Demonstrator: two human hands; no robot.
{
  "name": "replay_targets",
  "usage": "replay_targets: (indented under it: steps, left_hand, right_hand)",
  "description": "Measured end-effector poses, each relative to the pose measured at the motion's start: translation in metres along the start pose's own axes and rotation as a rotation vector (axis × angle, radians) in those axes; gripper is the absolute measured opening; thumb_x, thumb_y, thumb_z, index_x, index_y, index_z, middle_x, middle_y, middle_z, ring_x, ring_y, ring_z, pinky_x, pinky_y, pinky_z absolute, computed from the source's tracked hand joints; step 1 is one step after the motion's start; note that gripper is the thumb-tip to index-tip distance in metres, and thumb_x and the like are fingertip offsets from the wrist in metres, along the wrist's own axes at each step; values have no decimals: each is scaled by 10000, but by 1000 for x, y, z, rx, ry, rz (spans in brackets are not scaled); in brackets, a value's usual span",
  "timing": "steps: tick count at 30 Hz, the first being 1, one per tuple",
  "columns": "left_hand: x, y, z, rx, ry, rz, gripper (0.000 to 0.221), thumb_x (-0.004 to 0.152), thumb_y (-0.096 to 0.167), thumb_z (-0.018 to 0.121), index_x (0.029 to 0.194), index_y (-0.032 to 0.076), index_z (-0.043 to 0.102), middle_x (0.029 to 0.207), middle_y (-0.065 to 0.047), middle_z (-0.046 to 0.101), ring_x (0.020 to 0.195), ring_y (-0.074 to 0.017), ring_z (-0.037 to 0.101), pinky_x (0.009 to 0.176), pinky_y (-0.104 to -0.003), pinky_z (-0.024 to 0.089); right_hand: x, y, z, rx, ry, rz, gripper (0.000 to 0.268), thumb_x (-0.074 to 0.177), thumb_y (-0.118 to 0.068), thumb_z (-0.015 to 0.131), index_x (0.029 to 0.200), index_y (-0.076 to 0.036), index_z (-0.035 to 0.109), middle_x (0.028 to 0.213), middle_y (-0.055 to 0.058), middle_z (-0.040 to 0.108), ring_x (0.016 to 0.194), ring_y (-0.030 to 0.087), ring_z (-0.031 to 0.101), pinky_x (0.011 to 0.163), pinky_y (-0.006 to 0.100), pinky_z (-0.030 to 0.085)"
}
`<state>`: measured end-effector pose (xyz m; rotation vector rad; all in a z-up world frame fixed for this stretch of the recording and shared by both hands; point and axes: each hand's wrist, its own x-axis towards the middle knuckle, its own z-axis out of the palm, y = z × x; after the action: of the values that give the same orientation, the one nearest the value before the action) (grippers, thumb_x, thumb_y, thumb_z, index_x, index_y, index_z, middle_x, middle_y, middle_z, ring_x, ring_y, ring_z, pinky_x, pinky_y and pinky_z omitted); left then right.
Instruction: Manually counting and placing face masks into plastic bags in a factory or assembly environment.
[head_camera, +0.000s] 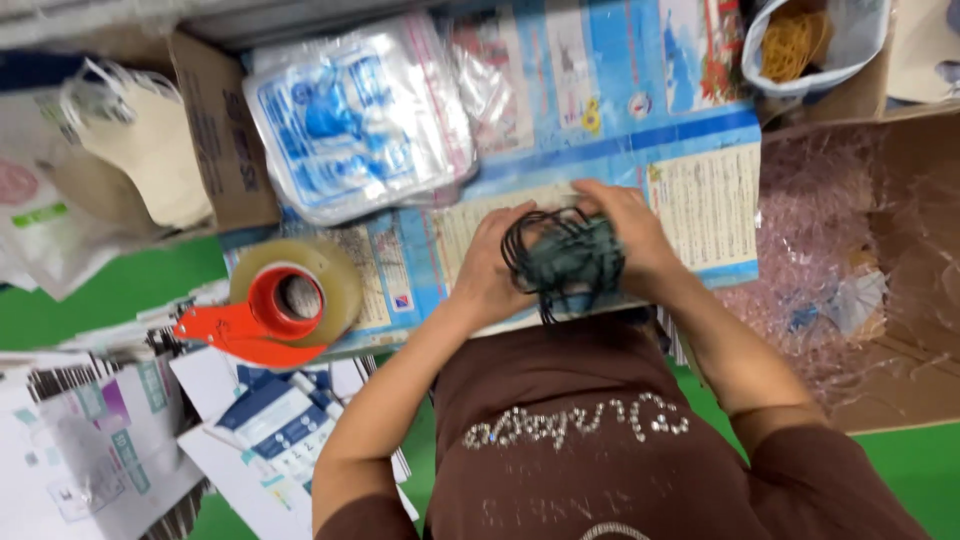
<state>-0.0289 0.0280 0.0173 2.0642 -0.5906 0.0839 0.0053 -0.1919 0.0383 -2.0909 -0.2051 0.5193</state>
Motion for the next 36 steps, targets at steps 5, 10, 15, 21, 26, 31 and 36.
replay_targets:
  steps: [5, 10, 15, 21, 26, 31, 36]
  left_hand:
    - [-24, -2, 12, -77, -107, 7, 554, 801, 131, 828, 1321, 48, 656, 1321, -143, 692, 1262, -331, 644, 1076, -486, 504]
    - [-22, 6, -17, -1083, -303, -554, 485, 904, 203, 823, 1290, -38, 656, 1221, -192, 705, 1070, -250, 695, 947, -397, 572]
    - [3, 25, -43, -1552, -302, -729, 456, 908, 315, 766, 1239, 19, 662, 1105, -154, 752, 931, -231, 769, 856, -345, 619]
    - [-21, -12, -5, -300, -275, -424, 270, 857, 155, 843, 1097, 87, 739, 998, -132, 758, 908, -294, 720, 816, -376, 585]
    - [-4, -8, -2, 62, -20, 181, 446, 721, 92, 782, 1147, 117, 653, 1187, -75, 679, 1126, -322, 644, 979, -457, 514]
    - [-18, 18, -22, 50, -147, 99, 451, 878, 68, 701, 1316, 154, 637, 1282, -102, 659, 1104, -326, 633, 980, -448, 525]
    - [2, -5, -66, 99, 92, -34, 346, 1004, 97, 665, 1333, 41, 574, 1318, -140, 612, 1228, -346, 614, 1078, -452, 526]
  right_hand:
    - [-17, 25, 7, -165, 80, -316, 600, 817, -14, 799, 1377, -22, 582, 1268, 138, 688, 1079, 297, 687, 945, 336, 540]
    - [-28, 5, -19, 825, -317, 209, 689, 690, -56, 873, 1329, -19, 618, 1187, 80, 725, 1059, 156, 684, 927, 299, 541]
    - [-29, -8, -19, 713, -194, 229, 732, 673, -86, 889, 1351, -17, 619, 1183, 61, 722, 1057, 130, 677, 918, 285, 544]
    - [-26, -5, -7, -230, 121, -401, 586, 705, -59, 876, 1240, -61, 637, 1169, 121, 716, 1085, 311, 681, 931, 359, 536]
    - [-12, 17, 14, -267, 150, -609, 658, 797, -133, 774, 1393, -2, 527, 1204, 185, 691, 1087, 353, 666, 938, 429, 509]
    - [-12, 15, 9, 108, -206, -199, 734, 847, -149, 722, 1529, -30, 479, 1126, 150, 756, 986, 238, 732, 874, 323, 564]
    - [37, -23, 3, -113, -196, -319, 609, 802, -88, 772, 1389, -11, 629, 1099, 160, 760, 954, 264, 744, 888, 340, 550]
